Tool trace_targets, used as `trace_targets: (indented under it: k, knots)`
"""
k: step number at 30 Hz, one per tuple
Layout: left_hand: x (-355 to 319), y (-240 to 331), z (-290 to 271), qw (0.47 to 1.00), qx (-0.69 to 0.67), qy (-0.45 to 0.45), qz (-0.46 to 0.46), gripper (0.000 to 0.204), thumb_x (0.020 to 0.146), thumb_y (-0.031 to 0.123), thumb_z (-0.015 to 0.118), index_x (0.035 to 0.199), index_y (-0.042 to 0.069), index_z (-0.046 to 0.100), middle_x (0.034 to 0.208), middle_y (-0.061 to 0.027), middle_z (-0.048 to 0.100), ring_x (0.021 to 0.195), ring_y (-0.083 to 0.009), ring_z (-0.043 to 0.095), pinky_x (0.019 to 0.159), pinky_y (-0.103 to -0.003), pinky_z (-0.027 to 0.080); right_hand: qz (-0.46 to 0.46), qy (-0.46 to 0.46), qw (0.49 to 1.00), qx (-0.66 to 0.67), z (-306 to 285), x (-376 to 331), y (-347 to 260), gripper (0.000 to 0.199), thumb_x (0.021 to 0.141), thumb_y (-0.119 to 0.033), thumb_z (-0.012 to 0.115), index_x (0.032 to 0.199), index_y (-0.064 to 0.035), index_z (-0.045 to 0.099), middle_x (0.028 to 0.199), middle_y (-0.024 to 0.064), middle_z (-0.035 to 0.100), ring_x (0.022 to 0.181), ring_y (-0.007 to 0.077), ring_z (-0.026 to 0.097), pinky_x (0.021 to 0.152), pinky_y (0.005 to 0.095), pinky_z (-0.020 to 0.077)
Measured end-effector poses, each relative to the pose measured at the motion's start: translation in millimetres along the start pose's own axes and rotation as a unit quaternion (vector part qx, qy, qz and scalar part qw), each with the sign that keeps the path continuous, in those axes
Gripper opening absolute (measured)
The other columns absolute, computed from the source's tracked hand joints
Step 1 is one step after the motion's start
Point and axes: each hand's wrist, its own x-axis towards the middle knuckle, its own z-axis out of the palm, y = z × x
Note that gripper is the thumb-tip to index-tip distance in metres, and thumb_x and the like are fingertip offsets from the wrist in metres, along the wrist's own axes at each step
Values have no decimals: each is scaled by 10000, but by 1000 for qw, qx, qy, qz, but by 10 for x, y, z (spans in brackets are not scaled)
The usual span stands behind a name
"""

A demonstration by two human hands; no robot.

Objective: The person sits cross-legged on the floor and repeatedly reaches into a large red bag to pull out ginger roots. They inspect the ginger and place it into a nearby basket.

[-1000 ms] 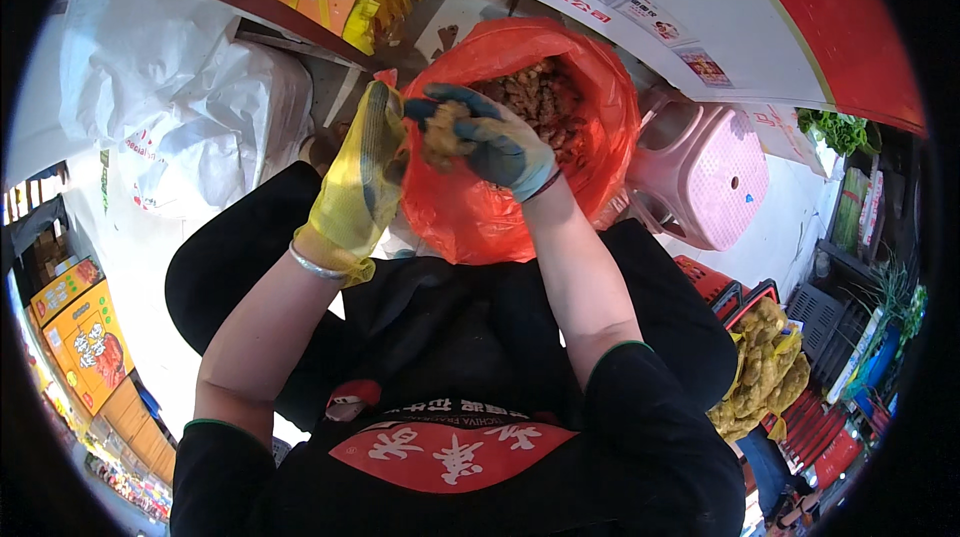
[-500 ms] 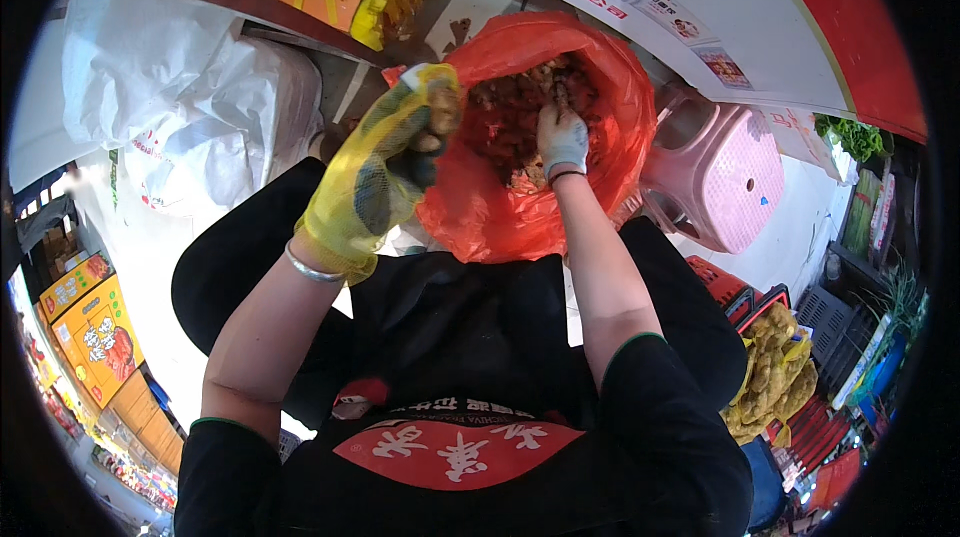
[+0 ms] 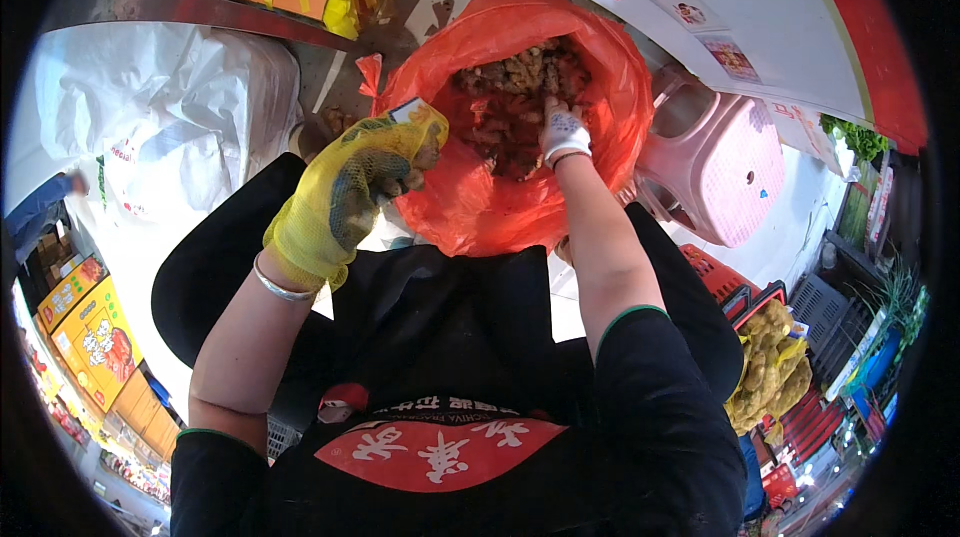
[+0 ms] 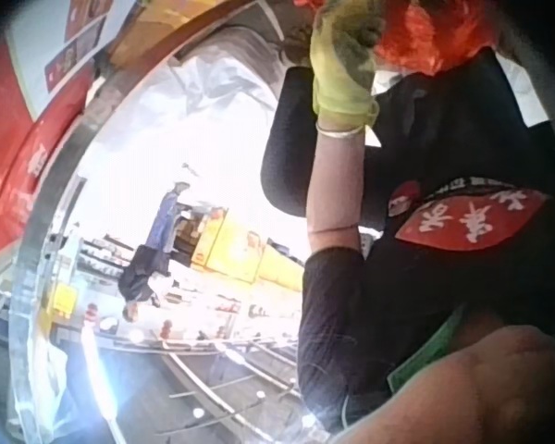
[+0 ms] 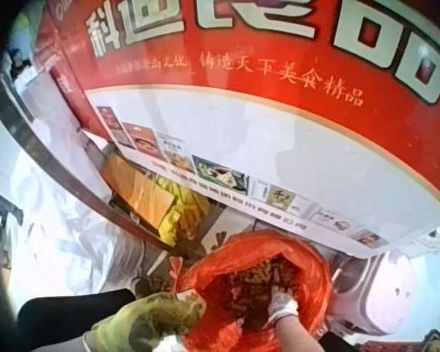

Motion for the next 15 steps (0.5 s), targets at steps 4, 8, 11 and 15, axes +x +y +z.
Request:
trace_targets:
  k: [4,8,11,15]
  knots:
    - [-33,17,208,982,176,14,67,436,965,239,457,1338,22,396,1208,-202,548,1040,-289,585,829,-332,525,-8,-74,919,388,-200,134,255,485,808,-207,665,1236,-20,536,1011,164,662,813,281,639,779,334,511]
    - [55,4,224,995,2,61,81,383,948,124,465,1316,28,420,1233,-160,551,1058,-213,587,872,-323,503,-272,-248,801,473,-1055,-190,19,383,840,-246,671,1120,9,615,963,87,661,818,163,618,693,273,500]
    - [85,-94,59,971,148,44,180,364,947,81,437,1308,32,431,1253,-116,549,1087,-183,578,924,-312,474,-294,-336,722,529,-1441,-457,-360,410,876,-287,629,1145,20,590,947,97,662,859,178,618,697,293,509]
    - [39,-52,232,928,291,8,230,439,931,119,488,1354,46,398,1257,-109,539,1130,-194,553,963,-332,445,-402,-352,720,444,-2006,-820,-802,406,873,-277,622,1146,20,579,895,76,655,768,152,607,648,291,503]
